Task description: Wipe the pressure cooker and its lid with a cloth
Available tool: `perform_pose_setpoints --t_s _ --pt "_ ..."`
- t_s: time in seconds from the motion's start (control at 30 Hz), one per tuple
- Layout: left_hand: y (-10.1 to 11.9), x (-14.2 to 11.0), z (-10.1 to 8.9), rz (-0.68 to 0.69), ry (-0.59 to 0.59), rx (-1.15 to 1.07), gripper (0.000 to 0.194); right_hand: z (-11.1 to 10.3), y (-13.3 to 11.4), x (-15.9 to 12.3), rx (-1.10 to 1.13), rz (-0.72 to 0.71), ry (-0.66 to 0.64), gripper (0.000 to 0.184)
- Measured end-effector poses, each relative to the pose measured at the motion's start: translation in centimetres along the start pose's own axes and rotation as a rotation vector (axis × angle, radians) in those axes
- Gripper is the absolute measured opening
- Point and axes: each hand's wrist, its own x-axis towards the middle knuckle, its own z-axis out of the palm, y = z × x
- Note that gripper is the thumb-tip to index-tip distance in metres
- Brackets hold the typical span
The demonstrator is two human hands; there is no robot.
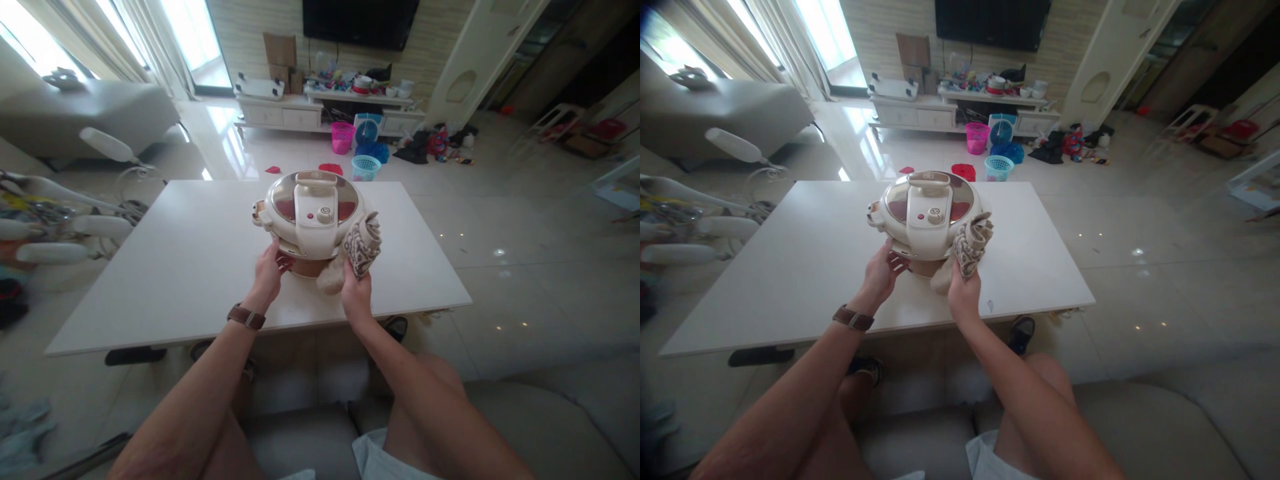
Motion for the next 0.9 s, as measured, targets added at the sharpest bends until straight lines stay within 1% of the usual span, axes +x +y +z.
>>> perform_pose_setpoints --t_s 0.1,0.17,0.23,0.3,0.4,0.47,0.53,0.6,0.7,0.8,0.83,0.9 --pt "-0.4 -0.9 0.4 -0.019 0.004 -0.008 0.048 -0.6 0.3 3.5 -0.054 -0.052 0.062 0.029" --pt "-0.8 -1.7 0.8 -0.031 -0.039 -0.001 0.05 -1.0 0.8 6.0 -0.093 -0.026 0.083 0.028" --pt "-1.1 -2.6 1.2 -0.053 -0.102 0.014 0.049 -1.0 1.6 7.2 -0.114 0.019 0.089 0.027" --pt "-1.3 -3.4 1.7 -0.082 -0.16 0.028 0.045 -0.6 2.2 6.7 -0.109 0.033 0.096 0.029" --pt "-1.3 -4.1 2.2 -0.11 -0.21 0.018 0.038 0.5 2.5 3.2 -0.083 0.008 0.096 0.035" --pt "-1.2 -4.1 2.3 -0.123 -0.226 -0.003 0.036 1.0 2.2 0.7 -0.077 -0.006 0.081 0.039" --pt "-1.1 -3.7 2.1 -0.135 -0.22 -0.003 0.036 1.2 1.8 -0.4 -0.072 -0.018 0.068 0.039" --pt "-1.0 -3.2 1.8 -0.134 -0.189 0.022 0.036 0.9 1.4 0.2 -0.057 -0.026 0.073 0.036" --pt "-0.8 -2.4 1.1 -0.107 -0.12 0.052 0.036 -0.1 1.0 3.5 -0.04 -0.027 0.097 0.033" --pt "-0.5 -2.0 0.5 -0.07 -0.069 0.042 0.034 -0.8 0.5 6.6 -0.126 -0.009 0.115 0.031" --pt "-0.4 -2.0 0.4 -0.061 -0.063 0.037 0.034 -0.9 0.3 7.1 -0.147 -0.015 0.118 0.031" --pt "-0.2 -2.1 0.3 -0.05 -0.067 0.034 0.034 -0.9 -0.3 7.0 -0.154 -0.06 0.108 0.032"
